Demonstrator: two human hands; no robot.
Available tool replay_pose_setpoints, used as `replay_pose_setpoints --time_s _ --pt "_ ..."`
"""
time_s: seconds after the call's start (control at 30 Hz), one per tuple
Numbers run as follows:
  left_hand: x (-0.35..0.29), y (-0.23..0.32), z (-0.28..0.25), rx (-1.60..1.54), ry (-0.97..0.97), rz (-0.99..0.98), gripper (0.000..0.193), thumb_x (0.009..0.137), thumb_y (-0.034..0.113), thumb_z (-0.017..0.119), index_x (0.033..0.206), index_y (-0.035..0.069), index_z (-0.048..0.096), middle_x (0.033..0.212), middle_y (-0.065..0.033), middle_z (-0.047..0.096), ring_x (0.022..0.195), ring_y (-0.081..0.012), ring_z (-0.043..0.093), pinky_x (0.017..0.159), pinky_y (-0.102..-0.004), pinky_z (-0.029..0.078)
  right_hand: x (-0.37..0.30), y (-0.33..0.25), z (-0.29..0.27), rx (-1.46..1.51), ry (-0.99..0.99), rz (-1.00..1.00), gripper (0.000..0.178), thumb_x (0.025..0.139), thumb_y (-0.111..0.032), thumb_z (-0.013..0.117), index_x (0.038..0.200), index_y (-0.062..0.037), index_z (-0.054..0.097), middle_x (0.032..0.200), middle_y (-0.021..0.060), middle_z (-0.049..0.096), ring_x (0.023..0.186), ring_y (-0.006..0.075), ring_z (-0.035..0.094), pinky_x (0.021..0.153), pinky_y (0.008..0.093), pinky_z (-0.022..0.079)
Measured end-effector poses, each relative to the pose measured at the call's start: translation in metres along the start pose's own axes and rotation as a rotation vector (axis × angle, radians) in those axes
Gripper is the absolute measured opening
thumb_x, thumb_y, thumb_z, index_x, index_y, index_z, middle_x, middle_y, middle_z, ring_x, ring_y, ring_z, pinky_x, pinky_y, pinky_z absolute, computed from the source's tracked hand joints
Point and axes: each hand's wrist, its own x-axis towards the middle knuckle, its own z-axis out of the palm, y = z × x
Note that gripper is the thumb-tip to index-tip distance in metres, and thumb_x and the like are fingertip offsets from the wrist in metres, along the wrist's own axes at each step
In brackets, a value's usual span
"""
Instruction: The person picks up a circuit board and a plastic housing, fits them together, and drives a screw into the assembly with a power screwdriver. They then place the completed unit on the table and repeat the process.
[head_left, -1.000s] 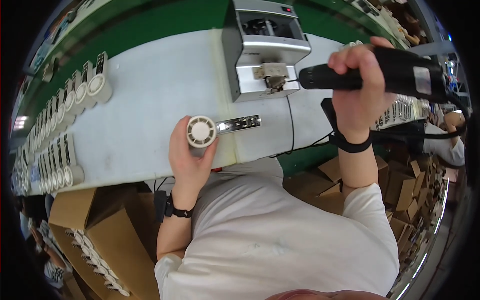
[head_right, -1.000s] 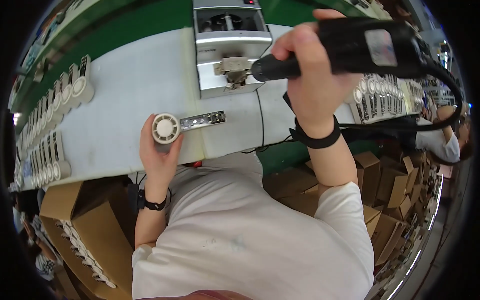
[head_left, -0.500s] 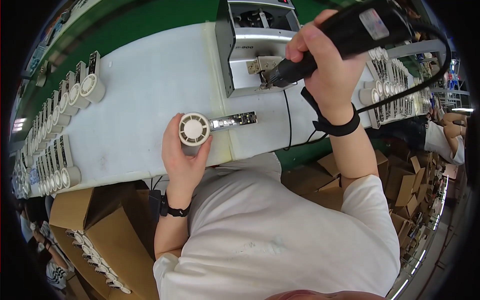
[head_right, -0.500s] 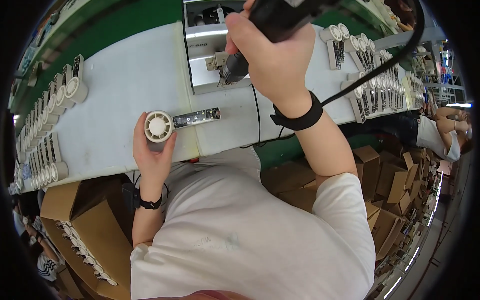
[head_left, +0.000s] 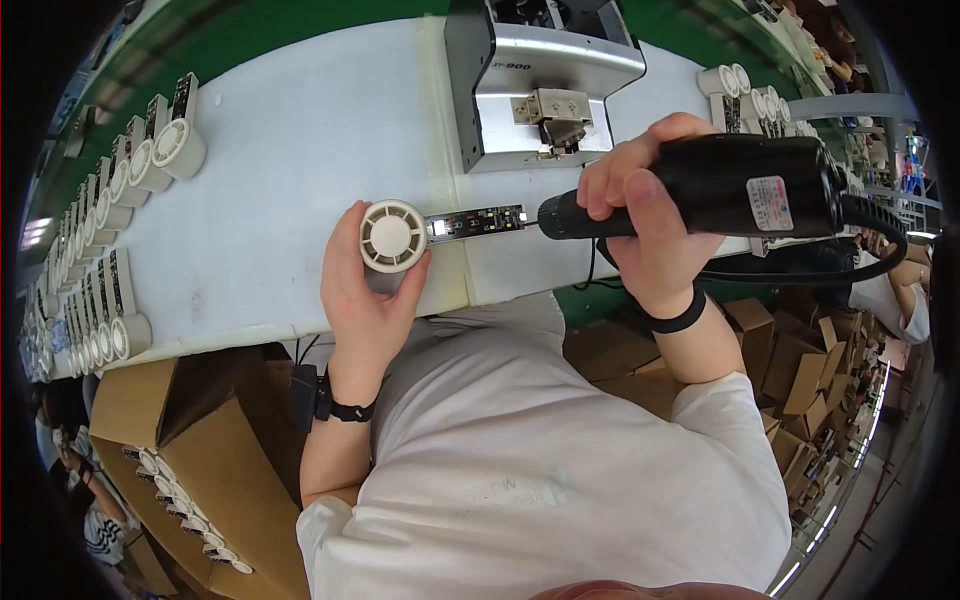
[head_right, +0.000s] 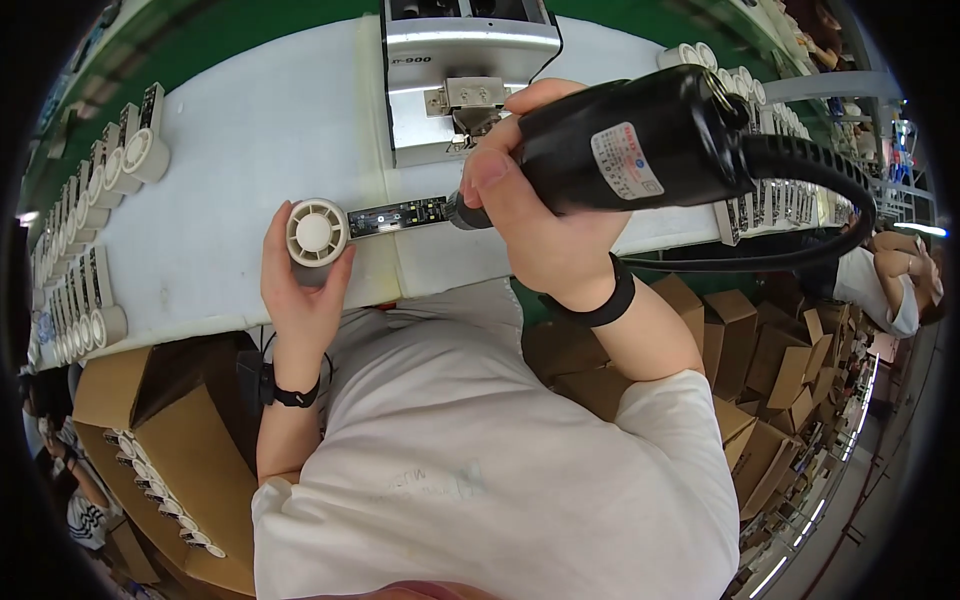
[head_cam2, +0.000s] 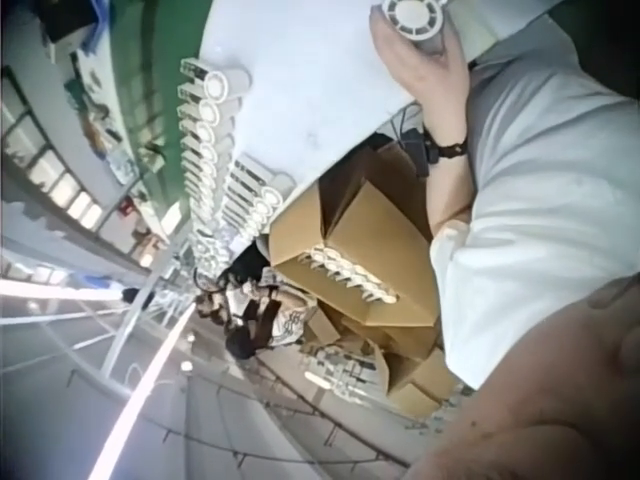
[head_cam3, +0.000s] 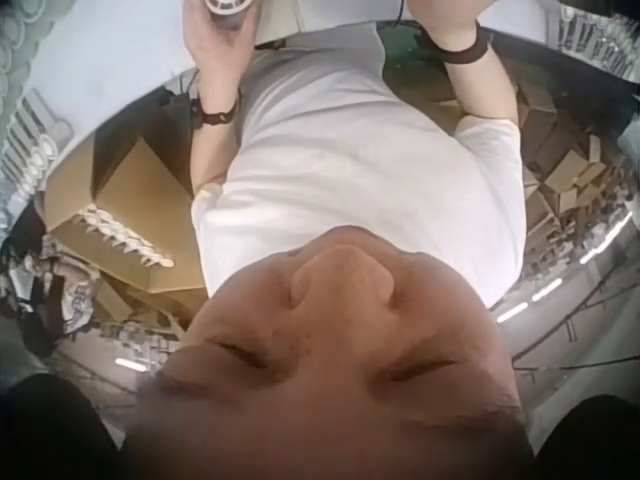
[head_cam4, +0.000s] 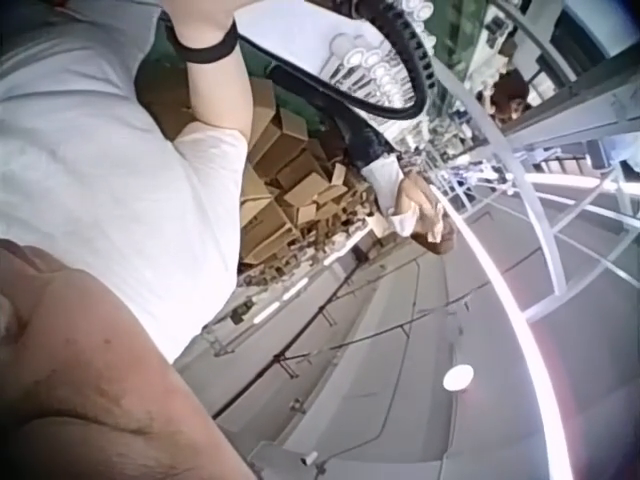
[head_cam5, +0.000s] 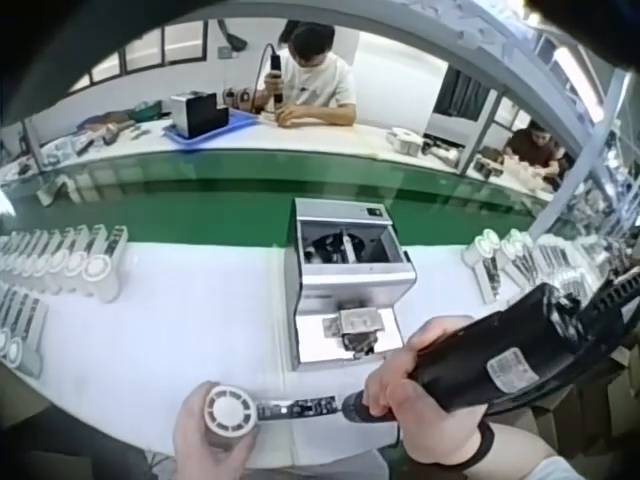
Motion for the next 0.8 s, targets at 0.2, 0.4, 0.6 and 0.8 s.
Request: replay_pose_setpoints --time_s 0.2,0.4,0.6,0.8 --pt "-0.0007 -0.0013 -0.0002 0.031 0.000 0.022 0.070 0.075 0.010 0.083 0.134 -0.004 0.048 0.122 -0.0218 0.060 0.109 -0.0364 0.062 0.091 -0.0413 0.051 0.0017 0.0022 -0.0011 0.041 0.036 0.010 0.035 0.092 -0.007 0.062 0.123 -0.0062 0.046 0.077 0.0072 0.054 0.063 0.0187 0.053 0.066 0.0389 0.050" --pt "0.0000 -0.0023 0.0002 0.039 0.002 0.032 0.070 0.075 0.010 0.083 0.134 -0.003 0.048 0.122 -0.0215 0.060 0.108 -0.0363 0.062 0.090 -0.0414 0.051 0.0024 0.0013 0.0004 0.048 0.047 0.030 0.036 0.091 -0.009 0.063 0.123 -0.0072 0.047 0.077 0.0067 0.053 0.063 0.0191 0.053 0.066 0.0392 0.050" --pt "0.0016 -0.0020 0.0006 0.030 0.006 0.028 0.070 0.075 0.011 0.083 0.134 -0.003 0.048 0.121 -0.0214 0.060 0.107 -0.0361 0.062 0.089 -0.0411 0.052 0.0030 0.0016 0.0006 0.060 0.069 0.021 0.035 0.091 -0.011 0.062 0.123 -0.0077 0.047 0.076 0.0062 0.053 0.063 0.0188 0.052 0.065 0.0390 0.049" --pt "0.0007 -0.0017 0.0010 0.038 0.006 0.025 0.070 0.075 0.010 0.083 0.134 -0.003 0.048 0.121 -0.0215 0.060 0.106 -0.0359 0.062 0.088 -0.0407 0.052 0.0015 0.0008 0.0001 0.059 0.073 0.017 0.035 0.091 -0.011 0.062 0.122 -0.0080 0.048 0.076 0.0061 0.052 0.063 0.0187 0.051 0.064 0.0389 0.048"
